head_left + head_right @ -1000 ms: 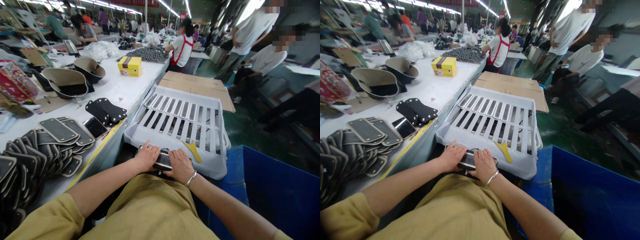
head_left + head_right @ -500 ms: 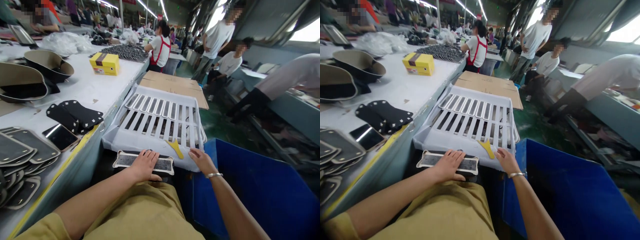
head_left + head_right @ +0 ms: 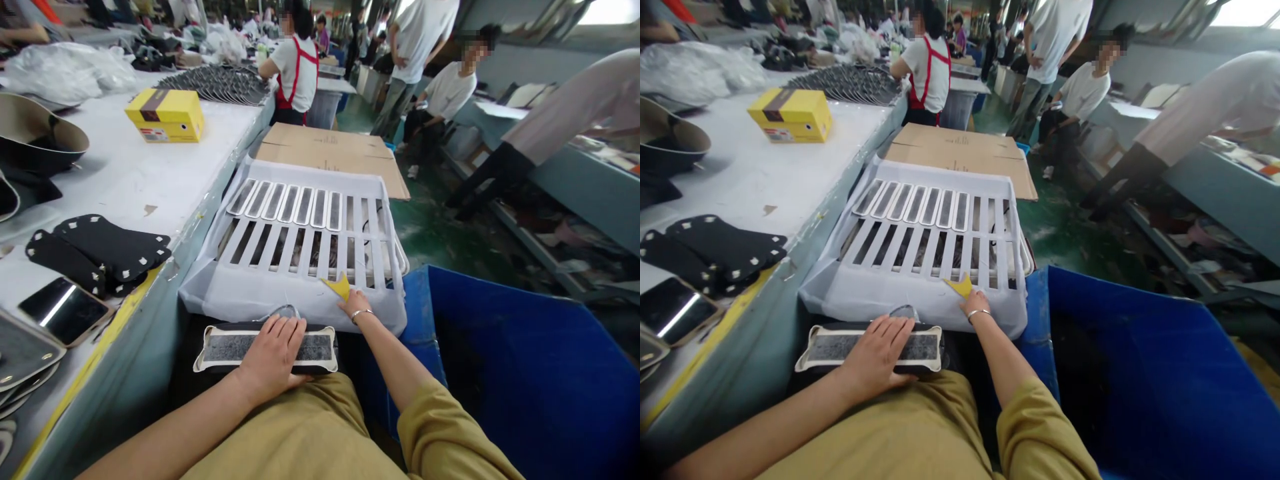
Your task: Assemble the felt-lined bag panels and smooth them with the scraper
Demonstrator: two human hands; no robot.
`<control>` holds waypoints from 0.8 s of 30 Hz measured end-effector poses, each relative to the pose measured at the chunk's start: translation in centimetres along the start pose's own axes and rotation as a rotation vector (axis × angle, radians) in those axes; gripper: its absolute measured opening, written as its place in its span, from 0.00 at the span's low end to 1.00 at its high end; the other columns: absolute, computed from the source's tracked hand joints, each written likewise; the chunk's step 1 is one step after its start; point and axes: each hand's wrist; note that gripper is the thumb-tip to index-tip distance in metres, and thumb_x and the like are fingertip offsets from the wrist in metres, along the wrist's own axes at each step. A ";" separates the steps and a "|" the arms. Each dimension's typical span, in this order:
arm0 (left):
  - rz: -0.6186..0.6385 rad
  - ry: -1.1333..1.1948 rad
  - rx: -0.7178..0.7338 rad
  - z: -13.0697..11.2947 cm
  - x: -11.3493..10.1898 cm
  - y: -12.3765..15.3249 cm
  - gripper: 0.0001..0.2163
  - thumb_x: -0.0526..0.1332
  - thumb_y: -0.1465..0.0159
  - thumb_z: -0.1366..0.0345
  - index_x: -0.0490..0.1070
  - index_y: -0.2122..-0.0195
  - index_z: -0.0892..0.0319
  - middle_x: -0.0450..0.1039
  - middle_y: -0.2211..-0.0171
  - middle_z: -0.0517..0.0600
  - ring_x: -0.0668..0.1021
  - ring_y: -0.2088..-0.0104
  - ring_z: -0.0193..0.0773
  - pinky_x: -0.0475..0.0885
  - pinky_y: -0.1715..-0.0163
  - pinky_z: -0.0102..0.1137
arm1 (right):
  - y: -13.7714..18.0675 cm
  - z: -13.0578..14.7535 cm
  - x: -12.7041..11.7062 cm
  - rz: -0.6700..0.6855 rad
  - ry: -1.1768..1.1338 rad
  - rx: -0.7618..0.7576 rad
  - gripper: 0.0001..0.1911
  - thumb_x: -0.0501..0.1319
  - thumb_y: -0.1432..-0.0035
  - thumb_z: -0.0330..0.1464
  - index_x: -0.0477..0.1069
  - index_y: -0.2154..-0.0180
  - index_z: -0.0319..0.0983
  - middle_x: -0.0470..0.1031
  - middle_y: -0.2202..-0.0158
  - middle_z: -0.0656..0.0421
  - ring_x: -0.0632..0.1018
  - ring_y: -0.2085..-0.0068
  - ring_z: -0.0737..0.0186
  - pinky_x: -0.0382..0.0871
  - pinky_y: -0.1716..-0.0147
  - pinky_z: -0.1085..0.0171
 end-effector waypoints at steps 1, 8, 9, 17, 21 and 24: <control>0.002 0.000 0.031 0.0 0.1 -0.1 0.40 0.58 0.48 0.43 0.50 0.39 0.61 0.59 0.44 0.62 0.62 0.45 0.54 0.50 0.44 0.47 | -0.5 0.1 0.2 0.010 0.005 0.027 0.26 0.64 0.53 0.38 0.64 0.52 0.34 0.66 0.50 0.43 0.68 0.48 0.49 0.60 0.51 0.56; 0.032 0.049 0.216 -1.6 0.3 -1.6 0.33 0.62 0.46 0.49 0.51 0.40 0.43 0.48 0.38 0.57 0.59 0.42 0.56 0.55 0.46 0.50 | -3.0 0.0 0.1 0.124 -0.020 0.165 0.30 0.66 0.55 0.40 0.63 0.52 0.34 0.69 0.53 0.46 0.72 0.52 0.50 0.65 0.56 0.56; 0.035 0.061 0.210 -1.8 0.2 -1.9 0.32 0.61 0.45 0.50 0.53 0.41 0.44 0.49 0.39 0.57 0.59 0.42 0.55 0.56 0.46 0.49 | -3.3 -0.1 0.1 0.143 -0.022 0.177 0.29 0.66 0.53 0.40 0.63 0.52 0.34 0.70 0.54 0.47 0.72 0.53 0.51 0.66 0.56 0.56; 0.015 0.142 0.178 -2.4 0.1 -2.2 0.30 0.66 0.49 0.55 0.61 0.44 0.48 0.55 0.41 0.58 0.62 0.44 0.52 0.59 0.46 0.49 | -4.5 0.4 0.1 0.230 -0.053 0.246 0.17 0.58 0.42 0.37 0.66 0.53 0.35 0.69 0.53 0.53 0.72 0.55 0.58 0.68 0.57 0.54; -0.011 0.131 0.177 -2.5 0.6 -2.1 0.30 0.65 0.48 0.54 0.60 0.44 0.48 0.56 0.42 0.58 0.63 0.44 0.52 0.60 0.46 0.49 | -4.1 0.4 -0.8 0.233 -0.117 0.245 0.15 0.57 0.41 0.36 0.66 0.54 0.35 0.70 0.55 0.54 0.73 0.57 0.60 0.70 0.59 0.56; -0.023 0.123 0.181 -2.5 0.9 -2.0 0.30 0.64 0.48 0.52 0.60 0.44 0.47 0.56 0.42 0.58 0.63 0.44 0.51 0.61 0.46 0.48 | -3.3 0.5 -1.4 0.225 -0.173 0.248 0.14 0.58 0.41 0.36 0.67 0.56 0.35 0.71 0.56 0.54 0.74 0.58 0.60 0.70 0.60 0.56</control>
Point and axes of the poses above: each hand's wrist, its own y-axis away from the middle knuckle, its own x-axis out of the palm, z = x × y
